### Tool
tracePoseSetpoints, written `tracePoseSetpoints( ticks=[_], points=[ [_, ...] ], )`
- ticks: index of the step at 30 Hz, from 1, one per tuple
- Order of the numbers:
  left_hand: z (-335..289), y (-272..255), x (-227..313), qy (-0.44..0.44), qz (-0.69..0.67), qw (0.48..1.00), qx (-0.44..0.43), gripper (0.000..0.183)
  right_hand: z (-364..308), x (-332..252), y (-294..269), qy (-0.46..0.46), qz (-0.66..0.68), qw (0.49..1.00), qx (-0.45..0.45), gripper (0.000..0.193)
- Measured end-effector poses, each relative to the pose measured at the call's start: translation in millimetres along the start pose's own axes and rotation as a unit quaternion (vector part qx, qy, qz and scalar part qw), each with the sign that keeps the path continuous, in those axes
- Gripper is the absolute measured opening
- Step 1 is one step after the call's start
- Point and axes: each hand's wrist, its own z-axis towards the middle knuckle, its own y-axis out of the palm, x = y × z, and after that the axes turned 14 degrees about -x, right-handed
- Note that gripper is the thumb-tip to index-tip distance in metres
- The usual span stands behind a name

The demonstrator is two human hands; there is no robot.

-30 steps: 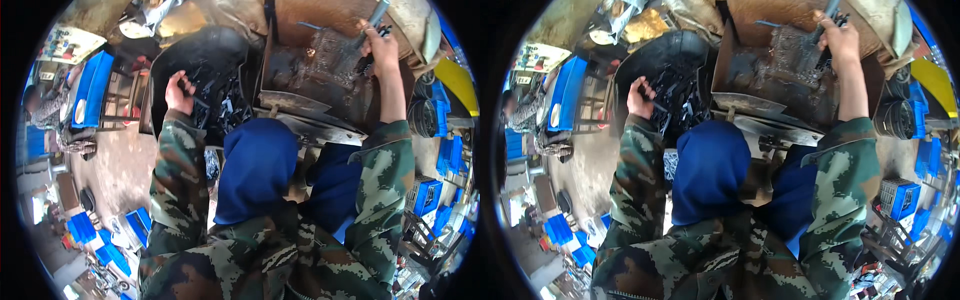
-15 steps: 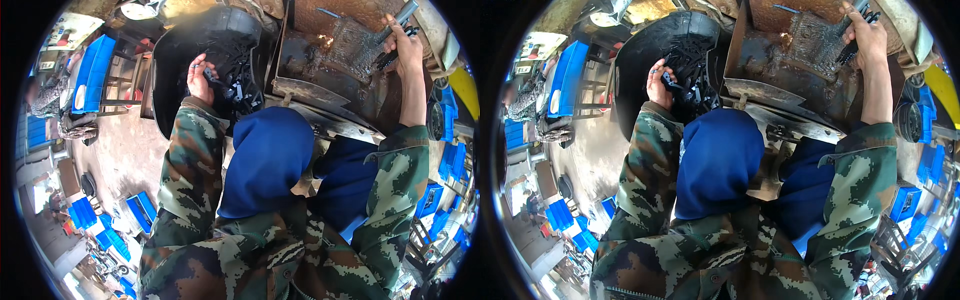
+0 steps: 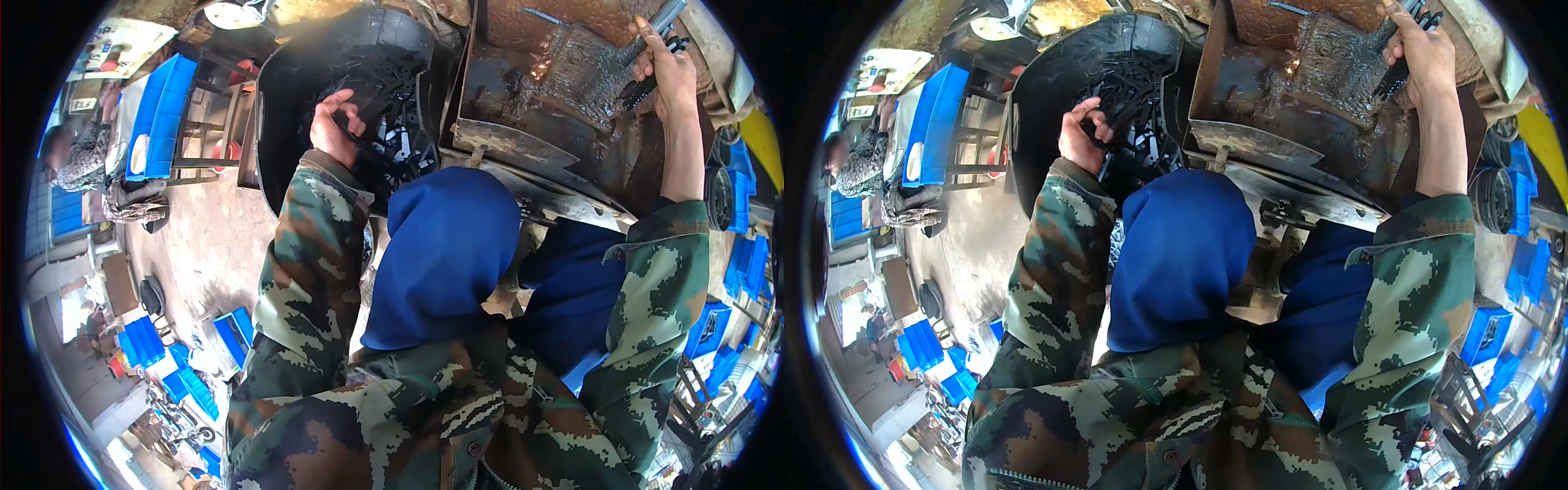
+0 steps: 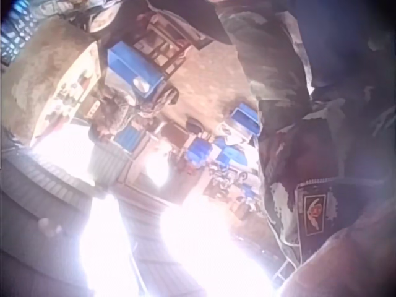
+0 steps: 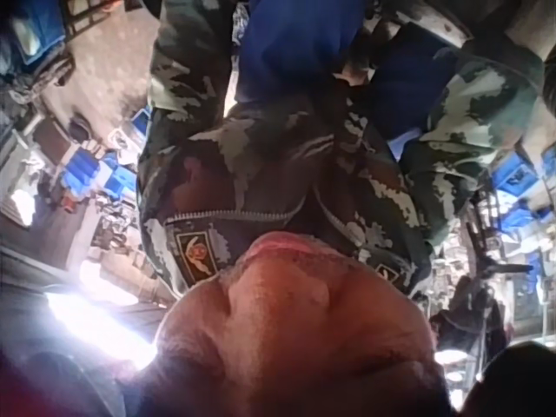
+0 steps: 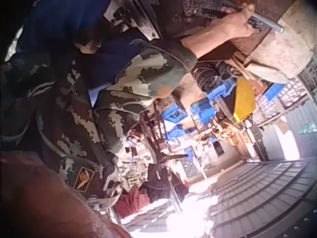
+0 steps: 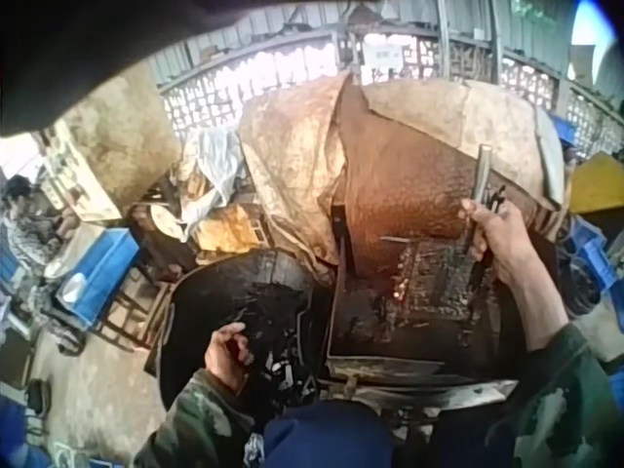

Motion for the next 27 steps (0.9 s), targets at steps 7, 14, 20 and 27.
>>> tracePoseSetpoints(
  ticks=[7,14,20,27],
  points=[
    [7,35,44,0.108,0.096,0.989,0.026,0.034,-1,1,1,0.01,-0.024,1.0,0.006,0.031],
    [6,56,38,0.22,0.118,0.968,0.008,0.019,1,1,0,0.009,-0.018,1.0,0.004,0.031],
    [-1,61,19,0.22,0.135,0.966,-0.024,0.016,1,2,0,0.005,-0.014,1.0,0.004,0.031],
    [-7,47,-9,0.169,0.201,0.963,-0.057,0.011,-1,1,-2,-0.006,-0.019,1.0,0.006,0.032]
  ],
)
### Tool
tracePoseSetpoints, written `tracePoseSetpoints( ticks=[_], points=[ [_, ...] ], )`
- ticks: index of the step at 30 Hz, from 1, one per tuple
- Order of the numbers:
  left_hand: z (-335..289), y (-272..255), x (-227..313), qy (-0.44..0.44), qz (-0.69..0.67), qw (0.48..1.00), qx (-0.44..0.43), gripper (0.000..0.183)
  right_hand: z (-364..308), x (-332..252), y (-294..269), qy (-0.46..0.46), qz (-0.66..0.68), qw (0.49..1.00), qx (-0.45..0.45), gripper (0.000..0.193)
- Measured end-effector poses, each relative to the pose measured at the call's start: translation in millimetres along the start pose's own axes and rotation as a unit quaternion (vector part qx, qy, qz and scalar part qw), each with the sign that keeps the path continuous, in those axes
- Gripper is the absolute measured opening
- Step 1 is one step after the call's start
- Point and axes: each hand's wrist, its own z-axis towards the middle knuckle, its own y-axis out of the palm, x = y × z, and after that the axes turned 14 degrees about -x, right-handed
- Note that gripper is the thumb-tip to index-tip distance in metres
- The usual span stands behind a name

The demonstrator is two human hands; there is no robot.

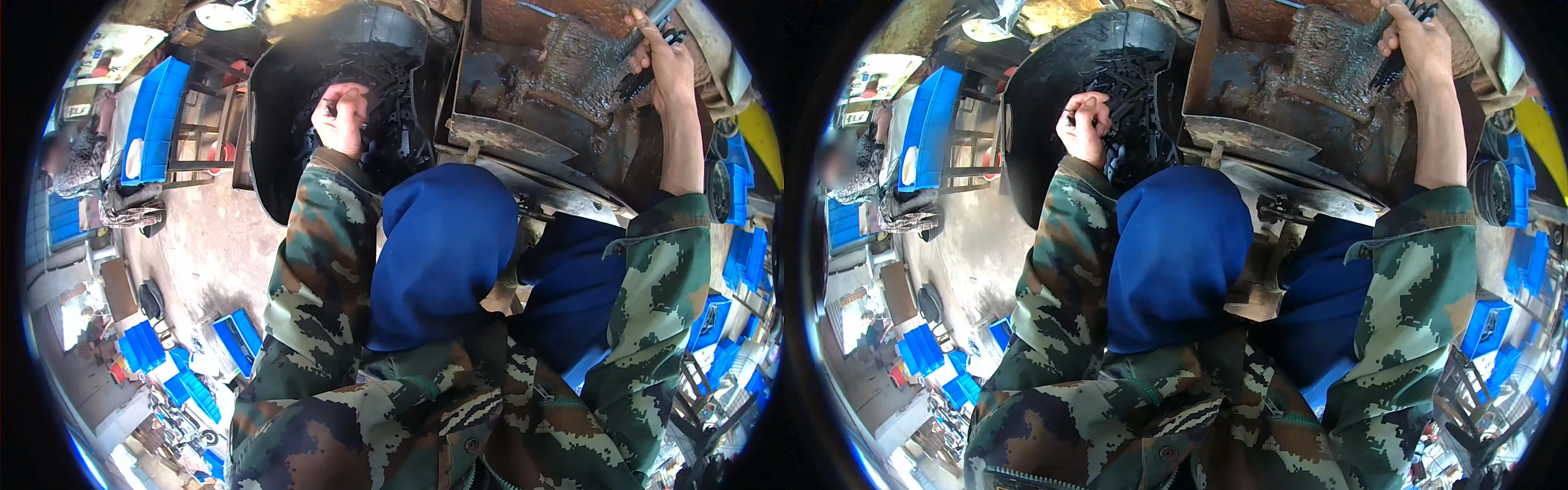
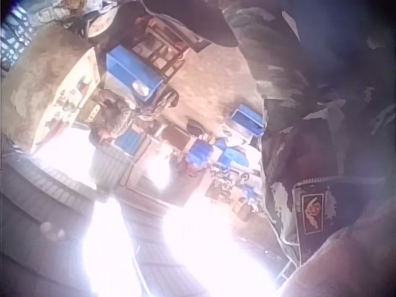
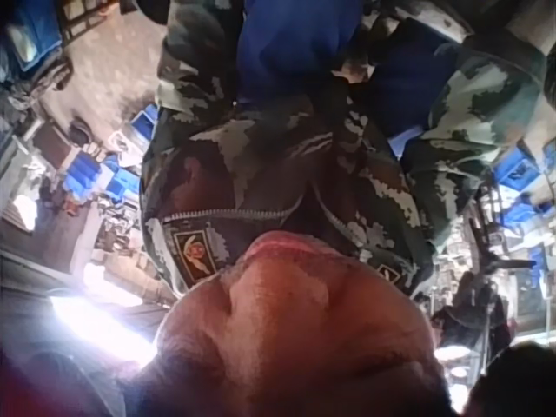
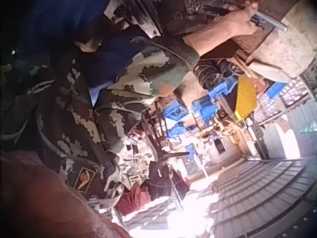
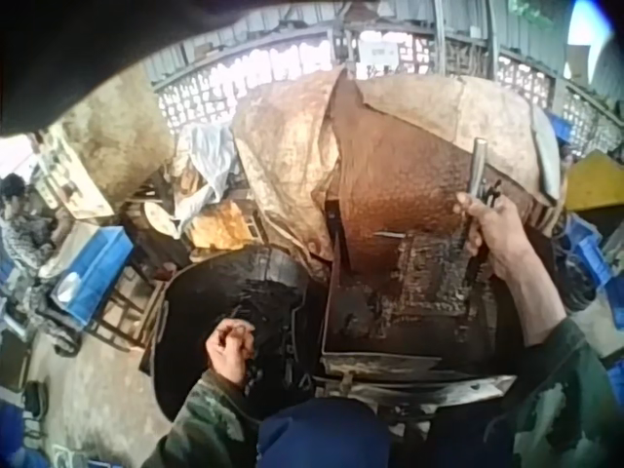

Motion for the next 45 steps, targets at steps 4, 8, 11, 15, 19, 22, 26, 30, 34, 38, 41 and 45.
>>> tracePoseSetpoints(
  ticks=[4,8,11,15,19,22,26,30,34,38,41,45],
  points=[
    [3,-10,-11,-0.004,-0.034,0.998,0.044,0.007,-21,-27,40,-0.008,-0.027,0.998,0.056,0.022],
    [3,-7,-22,0.016,-0.018,0.999,0.04,0.008,-16,-23,32,-0.009,-0.019,0.998,0.067,0.022],
    [-5,-11,-29,0.051,0.012,0.999,-0.004,0.014,-12,-20,25,-0.001,-0.011,0.999,0.045,0.022],
    [-12,-18,-38,0.0,0.026,0.999,0.021,0.01,-13,-19,25,0.009,-0.009,0.999,0.051,0.022],
    [-23,-21,-52,0.0,0.042,0.999,-0.006,0.014,-14,-23,30,0.003,-0.025,0.998,0.052,0.022],
    [-23,-14,-53,0.0,0.048,0.997,-0.055,0.018,-14,-21,30,-0.006,-0.014,0.998,0.057,0.023],
    [-13,-5,-32,-0.084,0.036,0.995,0.029,0.024,-14,-20,28,0.007,-0.019,0.998,0.065,0.023],
    [9,13,18,-0.078,0.013,0.996,0.027,0.027,-14,-21,26,0.014,-0.013,0.998,0.063,0.024],
    [22,30,71,-0.173,-0.028,0.981,-0.083,0.02,-11,-20,29,0.008,-0.005,0.998,0.07,0.025],
    [36,68,102,-0.211,-0.056,0.956,-0.194,0.037,4,-4,-5,0.077,-0.017,0.996,0.048,0.027],
    [43,86,130,-0.231,-0.121,0.929,-0.262,0.05,-2,-3,21,0.019,0.011,0.998,0.058,0.024],
    [63,139,150,-0.215,-0.17,0.902,-0.333,0.055,-7,-7,14,0.013,0.039,0.997,0.063,0.025]
  ],
)
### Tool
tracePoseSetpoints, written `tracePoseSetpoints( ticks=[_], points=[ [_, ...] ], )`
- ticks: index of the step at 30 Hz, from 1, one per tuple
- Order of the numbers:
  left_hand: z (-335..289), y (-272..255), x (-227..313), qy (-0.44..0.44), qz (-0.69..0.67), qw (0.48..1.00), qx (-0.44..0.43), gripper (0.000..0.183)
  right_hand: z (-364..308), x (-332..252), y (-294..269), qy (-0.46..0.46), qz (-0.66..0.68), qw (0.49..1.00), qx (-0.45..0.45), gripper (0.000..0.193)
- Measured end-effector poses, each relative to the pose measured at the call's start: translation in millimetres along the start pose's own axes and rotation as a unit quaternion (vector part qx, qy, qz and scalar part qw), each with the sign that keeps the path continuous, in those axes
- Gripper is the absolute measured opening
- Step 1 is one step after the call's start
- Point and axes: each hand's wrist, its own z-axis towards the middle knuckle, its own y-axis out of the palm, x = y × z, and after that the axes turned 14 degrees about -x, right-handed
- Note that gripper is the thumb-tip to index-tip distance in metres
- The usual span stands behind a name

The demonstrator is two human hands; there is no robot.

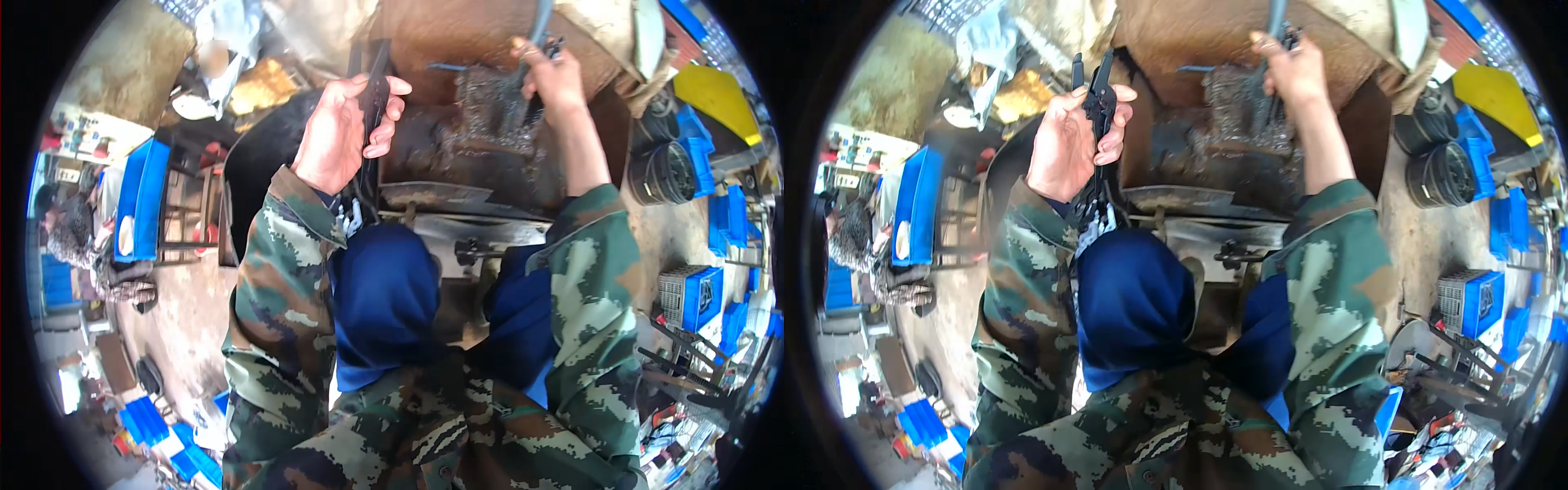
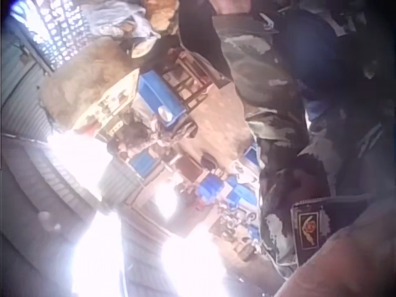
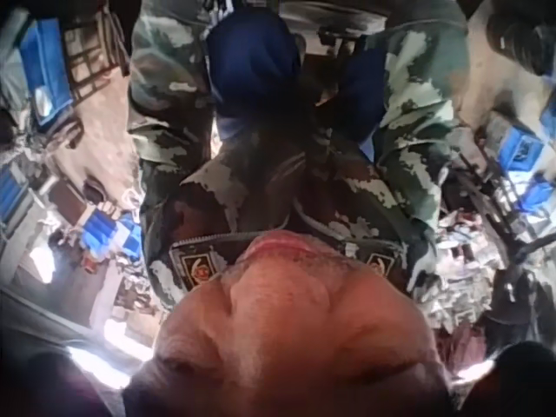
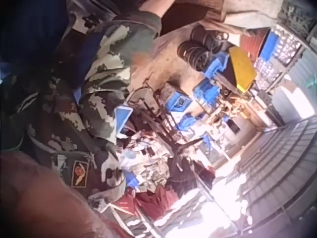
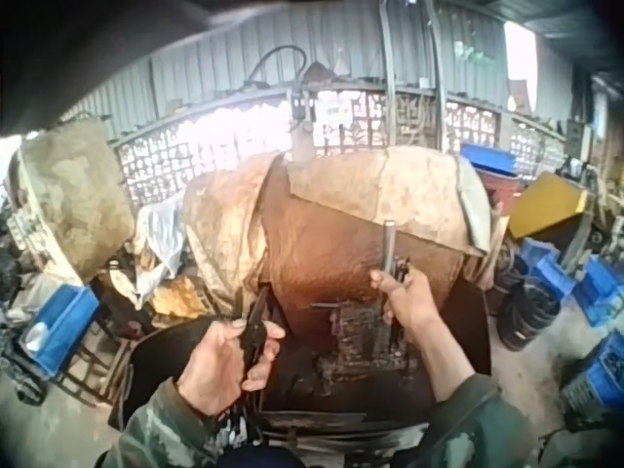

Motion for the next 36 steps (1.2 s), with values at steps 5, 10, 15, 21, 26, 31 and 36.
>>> tracePoseSetpoints(
  ticks=[5,10,15,21,26,31,36],
  points=[
    [53,38,15,0.012,-0.034,0.997,-0.068,0.063,-3,-8,7,0.008,0.001,1.0,-0.002,0.021],
    [100,76,-2,0.042,-0.021,0.998,-0.037,0.03,-2,-9,5,0.02,-0.038,0.999,-0.001,0.027],
    [115,88,-13,0.046,0.023,0.998,0.029,0.031,-7,-27,10,0.054,-0.069,0.996,-0.013,0.026],
    [129,66,-50,0.041,-0.035,0.998,0.03,0.05,-2,-12,0,0.045,-0.074,0.996,-0.002,0.028],
    [136,60,-64,0.082,-0.013,0.995,0.054,0.036,0,-11,2,0.037,-0.061,0.997,0.001,0.023],
    [137,59,-71,0.111,-0.013,0.992,0.052,0.029,0,-9,7,0.045,-0.049,0.998,-0.003,0.018],
    [131,61,-67,0.142,-0.035,0.989,0.028,0.029,-1,-8,12,0.039,-0.014,0.999,-0.012,0.017]
  ],
)
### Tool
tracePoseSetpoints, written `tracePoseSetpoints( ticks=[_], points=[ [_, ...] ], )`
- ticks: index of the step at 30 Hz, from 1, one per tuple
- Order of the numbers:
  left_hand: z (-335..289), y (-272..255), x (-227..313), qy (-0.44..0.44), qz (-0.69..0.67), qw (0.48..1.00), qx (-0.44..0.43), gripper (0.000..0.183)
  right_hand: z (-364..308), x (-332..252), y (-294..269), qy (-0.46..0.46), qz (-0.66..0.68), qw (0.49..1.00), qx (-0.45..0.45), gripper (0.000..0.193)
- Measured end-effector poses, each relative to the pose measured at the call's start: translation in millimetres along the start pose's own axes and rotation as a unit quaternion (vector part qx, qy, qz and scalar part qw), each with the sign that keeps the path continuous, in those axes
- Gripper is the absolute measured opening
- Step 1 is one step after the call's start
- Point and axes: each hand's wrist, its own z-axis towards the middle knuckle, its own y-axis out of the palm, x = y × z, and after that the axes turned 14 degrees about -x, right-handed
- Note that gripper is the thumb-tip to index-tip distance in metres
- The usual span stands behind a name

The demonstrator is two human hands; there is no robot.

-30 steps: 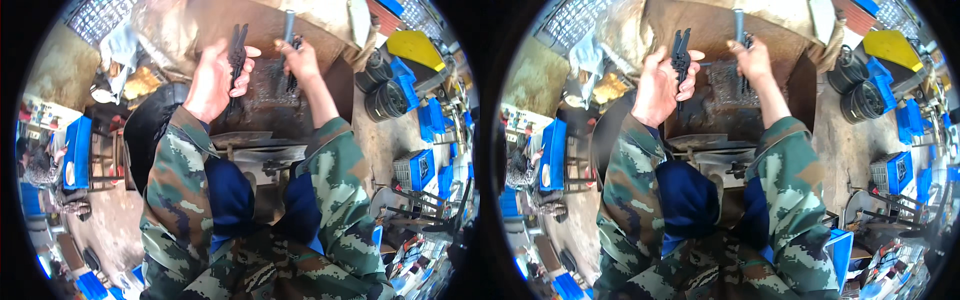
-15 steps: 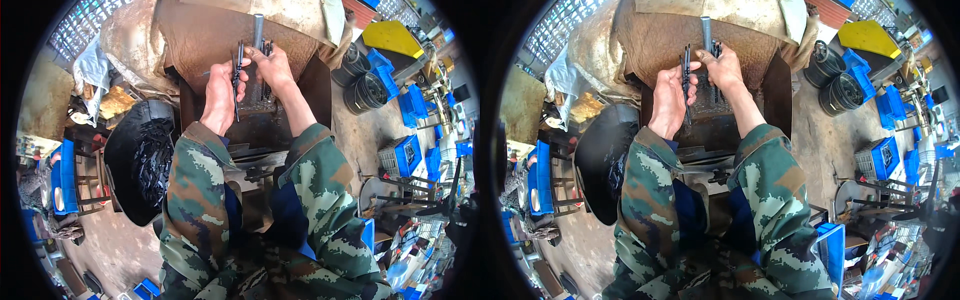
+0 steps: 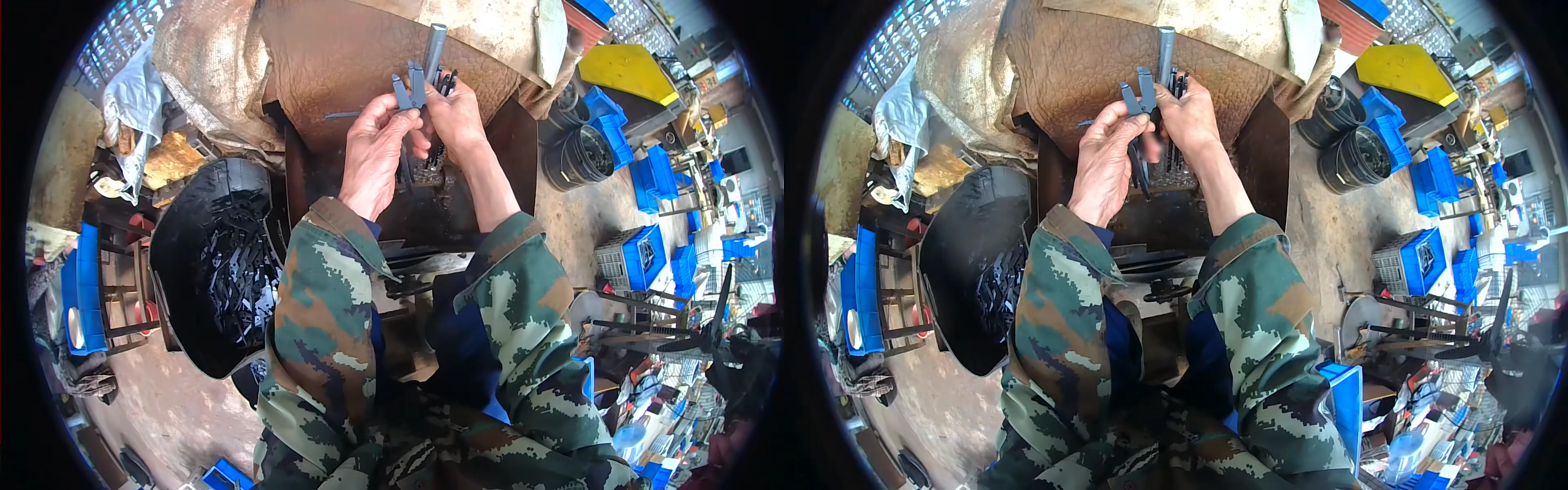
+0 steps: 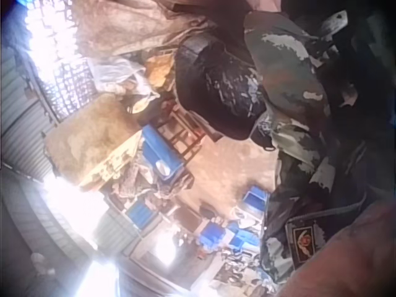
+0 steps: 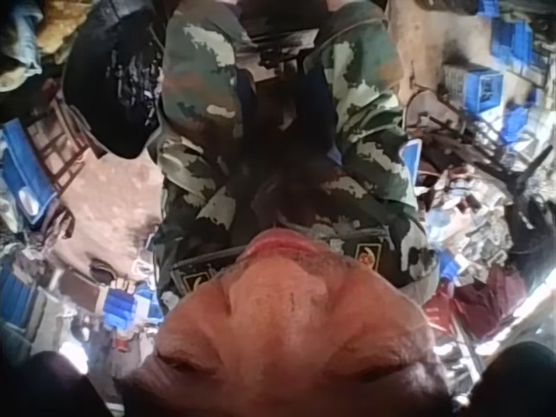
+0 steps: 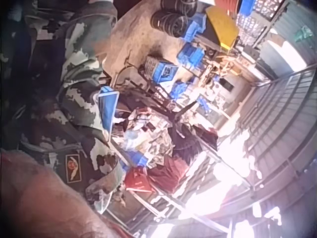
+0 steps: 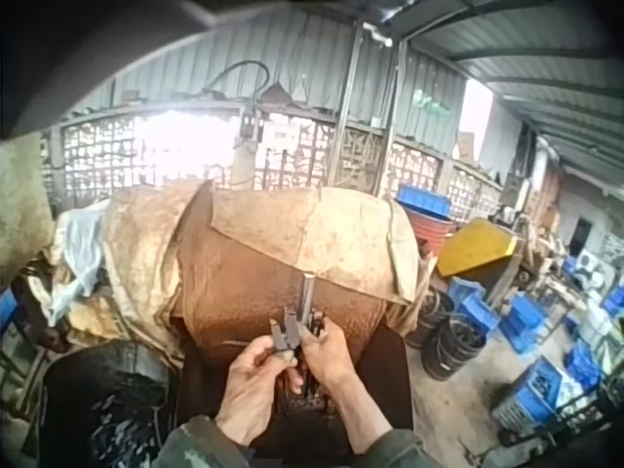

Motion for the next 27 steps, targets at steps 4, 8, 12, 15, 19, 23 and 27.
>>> tracePoseSetpoints(
  ticks=[4,8,12,15,19,23,27],
  points=[
    [1,12,3,0.007,-0.026,1.0,-0.002,0.026,-1,-2,-14,-0.015,-0.021,1.0,0.011,0.017],
    [-6,9,7,0.018,-0.042,0.999,-0.011,0.022,0,3,-12,-0.015,-0.031,0.999,0.006,0.02],
    [-17,9,26,0.006,-0.005,1.0,0.001,0.023,-1,-5,6,-0.017,-0.029,0.999,0.025,0.023],
    [-16,8,25,-0.033,0.022,0.999,0.005,0.021,-20,-7,-3,0.014,-0.055,0.998,0.028,0.023],
    [-18,-3,29,-0.028,0.045,0.998,0.03,0.022,-51,-7,-18,0.015,-0.048,0.998,-0.038,0.024],
    [-40,-26,57,-0.008,0.091,0.994,0.054,0.027,-95,-23,-3,0.032,-0.072,0.988,-0.133,0.025],
    [-27,-20,33,-0.02,0.109,0.993,0.027,0.024,-137,10,-40,-0.075,-0.189,0.957,-0.207,0.03]
  ],
)
